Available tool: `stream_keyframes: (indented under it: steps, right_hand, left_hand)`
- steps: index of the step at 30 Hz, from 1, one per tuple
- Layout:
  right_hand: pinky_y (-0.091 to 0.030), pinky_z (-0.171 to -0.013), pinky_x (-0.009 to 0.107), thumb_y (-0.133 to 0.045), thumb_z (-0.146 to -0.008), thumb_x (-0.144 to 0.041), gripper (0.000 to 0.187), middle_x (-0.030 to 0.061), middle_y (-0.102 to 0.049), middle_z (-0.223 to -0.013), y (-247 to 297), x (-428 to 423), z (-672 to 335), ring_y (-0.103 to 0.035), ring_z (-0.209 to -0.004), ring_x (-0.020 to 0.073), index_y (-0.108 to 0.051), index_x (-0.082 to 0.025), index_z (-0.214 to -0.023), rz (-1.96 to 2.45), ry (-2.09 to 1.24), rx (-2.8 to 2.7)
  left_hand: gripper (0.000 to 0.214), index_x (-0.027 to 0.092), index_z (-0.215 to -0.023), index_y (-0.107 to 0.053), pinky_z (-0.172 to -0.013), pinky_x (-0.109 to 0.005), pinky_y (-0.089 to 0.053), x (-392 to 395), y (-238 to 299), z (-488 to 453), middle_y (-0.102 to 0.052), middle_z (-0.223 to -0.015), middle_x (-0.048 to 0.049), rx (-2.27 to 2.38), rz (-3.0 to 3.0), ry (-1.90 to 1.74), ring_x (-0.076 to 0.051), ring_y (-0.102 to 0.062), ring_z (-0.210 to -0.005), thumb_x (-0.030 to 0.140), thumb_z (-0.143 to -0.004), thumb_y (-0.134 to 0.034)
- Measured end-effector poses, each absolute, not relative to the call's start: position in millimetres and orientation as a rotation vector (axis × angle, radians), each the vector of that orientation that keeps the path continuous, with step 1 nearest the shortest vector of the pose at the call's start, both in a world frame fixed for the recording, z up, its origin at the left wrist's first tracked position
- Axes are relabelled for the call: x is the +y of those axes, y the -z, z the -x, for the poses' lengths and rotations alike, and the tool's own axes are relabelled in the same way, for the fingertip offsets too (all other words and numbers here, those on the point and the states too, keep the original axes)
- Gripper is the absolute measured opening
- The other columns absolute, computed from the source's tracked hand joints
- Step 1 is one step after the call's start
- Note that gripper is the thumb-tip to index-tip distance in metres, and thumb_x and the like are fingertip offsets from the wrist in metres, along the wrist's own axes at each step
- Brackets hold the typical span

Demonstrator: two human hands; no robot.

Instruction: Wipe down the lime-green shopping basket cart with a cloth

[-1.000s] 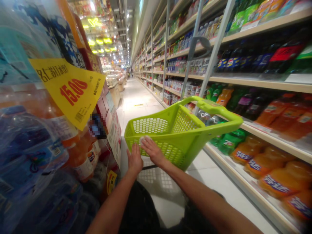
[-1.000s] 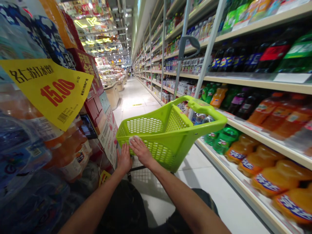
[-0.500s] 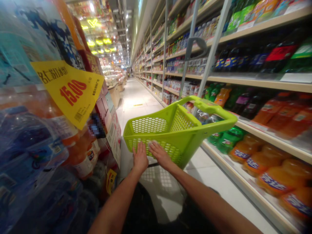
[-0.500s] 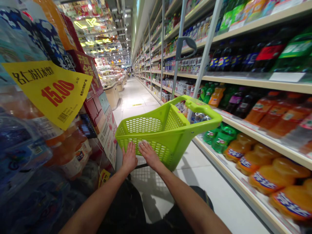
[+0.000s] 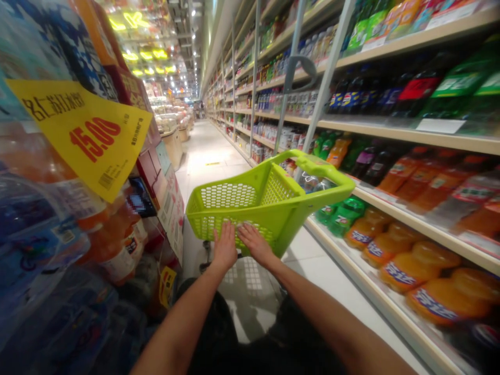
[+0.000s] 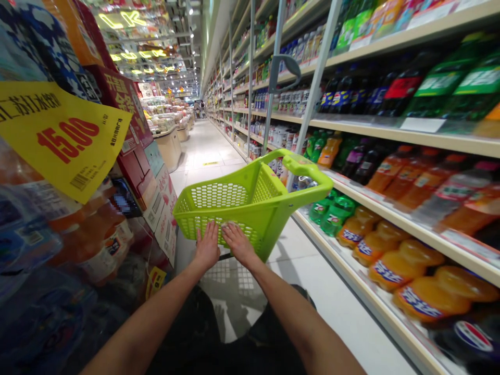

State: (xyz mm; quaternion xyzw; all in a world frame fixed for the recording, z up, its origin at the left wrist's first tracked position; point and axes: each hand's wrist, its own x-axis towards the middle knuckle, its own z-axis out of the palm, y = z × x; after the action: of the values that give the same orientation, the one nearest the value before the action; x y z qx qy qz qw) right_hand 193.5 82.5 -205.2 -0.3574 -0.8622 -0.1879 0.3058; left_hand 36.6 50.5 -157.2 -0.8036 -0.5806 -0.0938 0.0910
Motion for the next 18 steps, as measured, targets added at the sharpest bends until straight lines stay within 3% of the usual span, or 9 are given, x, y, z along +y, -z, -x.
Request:
stream_keyframes:
  steps: [8, 18]
  right_hand:
    - [-0.029, -0.106, 0.047, -0.036, -0.086, -0.007, 0.041, 0.0083, -0.049, -0.133, 153, 83, -210, -0.021, -0.135, 0.0205, -0.054, -0.018, -0.120, 0.975, 0.591, -2.137]
    - [-0.041, -0.098, 0.044, -0.037, -0.083, -0.004, 0.038, 0.0096, -0.057, -0.123, 194, 68, -256, -0.039, -0.127, 0.0224, -0.061, -0.016, -0.111, 1.119, 0.666, -2.198]
  left_hand:
    - [0.072, 0.005, -0.139, -0.022, -0.109, -0.055, -0.011, 62, 137, -57, -0.015, -0.150, -0.0122, -1.742, 2.349, 0.386, -0.024, -0.012, -0.138, 0.012, -0.071, -0.041]
    - [0.070, 0.007, -0.140, -0.021, -0.110, -0.053, -0.010, 54, 140, -83, -0.015, -0.150, -0.0117, -1.563, 2.465, 0.326, -0.024, -0.010, -0.138, 0.015, -0.074, -0.040]
